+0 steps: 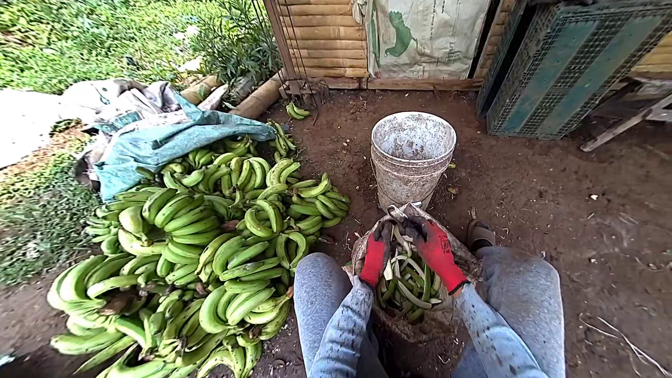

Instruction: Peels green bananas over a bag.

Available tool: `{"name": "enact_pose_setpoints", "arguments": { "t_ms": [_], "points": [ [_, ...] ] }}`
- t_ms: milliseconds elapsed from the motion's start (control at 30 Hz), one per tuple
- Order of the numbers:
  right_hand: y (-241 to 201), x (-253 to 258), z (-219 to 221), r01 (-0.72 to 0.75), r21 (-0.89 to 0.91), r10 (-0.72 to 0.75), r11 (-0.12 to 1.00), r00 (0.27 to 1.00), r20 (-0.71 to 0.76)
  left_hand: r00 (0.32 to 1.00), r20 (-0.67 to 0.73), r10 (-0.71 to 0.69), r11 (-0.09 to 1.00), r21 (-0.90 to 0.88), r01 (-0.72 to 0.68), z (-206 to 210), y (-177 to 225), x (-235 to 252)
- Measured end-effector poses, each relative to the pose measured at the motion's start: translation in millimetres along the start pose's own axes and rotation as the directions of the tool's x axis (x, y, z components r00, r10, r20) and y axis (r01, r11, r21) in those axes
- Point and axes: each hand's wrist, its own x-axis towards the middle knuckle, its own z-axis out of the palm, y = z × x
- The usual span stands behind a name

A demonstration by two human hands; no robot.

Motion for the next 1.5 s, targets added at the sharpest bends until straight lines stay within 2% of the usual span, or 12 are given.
{"name": "enact_pose_setpoints", "arguments": {
  "t_ms": [100, 167, 367, 567, 733, 900, 1133, 1200, 1267, 1333, 1400, 1500],
  "points": [
    [0, -14, -14, 0.229, 0.104, -0.246, 0.968, 0.948, 0.202, 0.988, 0.123, -0.092, 0.727, -0.670, 0.151, -20, -4, 14],
    [-3, -18, -18, 0.355, 0.072, -0.360, 0.932, 0.886, 0.291, 0.968, 0.224, -0.116, 0.521, -0.816, 0.252, -22, 5, 14],
    [-4, -4, -6, 0.200, -0.137, -0.195, 0.970, 0.980, 0.048, 0.988, 0.143, -0.061, 0.693, -0.706, 0.145, -6, -12, -1],
    [-11, -15, -33, 0.271, 0.143, -0.306, 0.952, 0.856, 0.416, 0.993, 0.056, -0.099, 0.655, -0.748, 0.108, -19, 4, 11],
    [-11, -15, -12, 0.194, -0.122, -0.163, 0.973, 0.961, 0.222, 0.998, 0.062, -0.022, 0.689, -0.722, 0.060, -9, -5, -9],
    [-4, -2, -8, -0.006, -0.131, 0.002, 0.991, 0.999, -0.036, 0.989, -0.148, -0.018, 0.999, 0.042, 0.024, -11, 2, -25],
    [-18, -35, -32, 0.088, 0.218, -0.024, 0.972, 0.960, -0.279, 0.674, -0.319, 0.666, 0.745, 0.329, -0.581, -14, 167, 68],
    [-39, -60, -41, 0.206, 0.691, 0.089, 0.692, 0.926, -0.366, 0.663, -0.289, 0.690, 0.721, 0.344, -0.601, -24, 215, 84],
    [-74, -95, -56, 0.319, 0.947, 0.083, 0.043, 0.943, -0.321, 0.539, -0.321, 0.779, 0.626, 0.340, -0.701, -43, 234, 74],
    [-113, -134, -67, 0.167, 0.839, -0.090, -0.518, 0.965, -0.247, 0.404, -0.369, 0.837, 0.530, 0.361, -0.767, -70, 214, 44],
    [-147, -169, -73, 0.053, 0.791, -0.120, -0.610, 0.980, -0.159, 0.352, -0.421, 0.836, 0.510, 0.364, -0.779, -101, 169, 18],
    [-171, -195, -77, 0.031, 0.932, -0.193, -0.361, 0.975, -0.108, 0.546, -0.481, 0.686, 0.727, 0.415, -0.547, -144, 71, -24]
  ]
}}
